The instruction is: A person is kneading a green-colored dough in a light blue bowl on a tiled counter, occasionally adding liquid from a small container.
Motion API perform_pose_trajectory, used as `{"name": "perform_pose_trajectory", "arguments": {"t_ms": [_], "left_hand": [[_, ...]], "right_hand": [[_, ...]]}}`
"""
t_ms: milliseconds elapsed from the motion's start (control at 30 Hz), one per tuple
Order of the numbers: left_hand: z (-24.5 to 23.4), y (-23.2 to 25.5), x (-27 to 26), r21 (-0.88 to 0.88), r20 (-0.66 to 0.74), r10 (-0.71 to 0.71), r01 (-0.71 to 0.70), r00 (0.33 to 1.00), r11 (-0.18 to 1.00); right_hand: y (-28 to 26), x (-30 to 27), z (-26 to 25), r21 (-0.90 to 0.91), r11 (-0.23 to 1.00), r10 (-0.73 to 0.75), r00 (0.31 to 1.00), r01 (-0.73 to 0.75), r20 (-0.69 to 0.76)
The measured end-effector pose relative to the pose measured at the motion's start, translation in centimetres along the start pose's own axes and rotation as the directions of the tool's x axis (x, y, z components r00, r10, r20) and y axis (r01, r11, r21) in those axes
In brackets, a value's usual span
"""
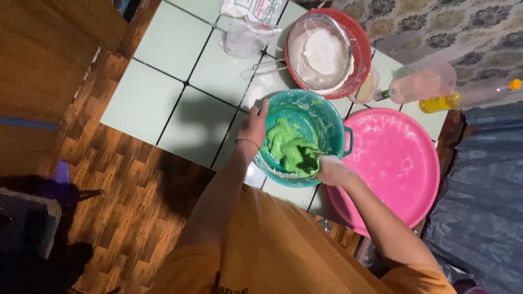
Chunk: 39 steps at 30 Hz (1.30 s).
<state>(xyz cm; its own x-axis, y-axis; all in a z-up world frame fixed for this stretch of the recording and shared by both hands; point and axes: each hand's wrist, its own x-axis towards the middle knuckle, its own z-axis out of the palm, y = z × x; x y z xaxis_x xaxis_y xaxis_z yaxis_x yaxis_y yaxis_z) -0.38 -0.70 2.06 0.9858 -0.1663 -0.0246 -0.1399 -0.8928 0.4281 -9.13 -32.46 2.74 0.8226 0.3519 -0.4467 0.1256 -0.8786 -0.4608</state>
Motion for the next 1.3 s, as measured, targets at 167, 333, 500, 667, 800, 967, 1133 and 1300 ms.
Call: {"name": "perform_pose_trajectory", "arguments": {"t_ms": [167,333,500,667,800,967,1133,1300], "left_hand": [[-1.1,-0.3,-0.4,-0.105,0.114,-0.022,0.034,0.993,0.994],[-2.1,0.3,-0.4,-0.055,0.145,-0.047,0.056,0.988,0.997],[2.6,-1.4,-0.2,0.172,-0.211,0.06,-0.024,0.976,0.985],[0.5,-0.2,-1.4,0.276,-0.398,0.092,0.024,0.913,0.961],[-0.8,0.2,-0.2,0.24,-0.08,-0.003,0.022,0.997,0.971],[1.0,-0.9,-0.3,0.068,0.04,-0.025,0.022,0.999,0.997],[0.5,-0.8,-3.1,0.106,-0.078,-0.019,0.027,0.997,0.994],[-0.3,-0.7,-4.6,0.124,-0.161,-0.018,0.038,0.987,0.991]], "right_hand": [[-15.4,-0.9,-5.1,-0.432,0.901,-0.087,0.959,-0.041,-0.271],[-11.2,7.2,1.0,-0.473,0.863,0.049,0.961,-0.178,-0.272],[-5.4,13.3,4.9,-0.302,0.899,0.348,0.936,-0.316,0.056],[-4.7,15.6,6.0,-0.544,0.714,-0.158,0.656,-0.44,-0.738],[-5.0,17.1,-1.0,-0.493,0.847,0.017,0.936,-0.2,-0.351],[-12.9,11.9,-5.6,-0.309,0.947,0.158,0.963,-0.086,0.216],[-16.1,10.0,0.9,-0.484,0.847,0.324,0.935,-0.221,0.141],[-14.5,9.9,1.8,-0.481,0.851,0.283,0.955,-0.21,0.084]]}}
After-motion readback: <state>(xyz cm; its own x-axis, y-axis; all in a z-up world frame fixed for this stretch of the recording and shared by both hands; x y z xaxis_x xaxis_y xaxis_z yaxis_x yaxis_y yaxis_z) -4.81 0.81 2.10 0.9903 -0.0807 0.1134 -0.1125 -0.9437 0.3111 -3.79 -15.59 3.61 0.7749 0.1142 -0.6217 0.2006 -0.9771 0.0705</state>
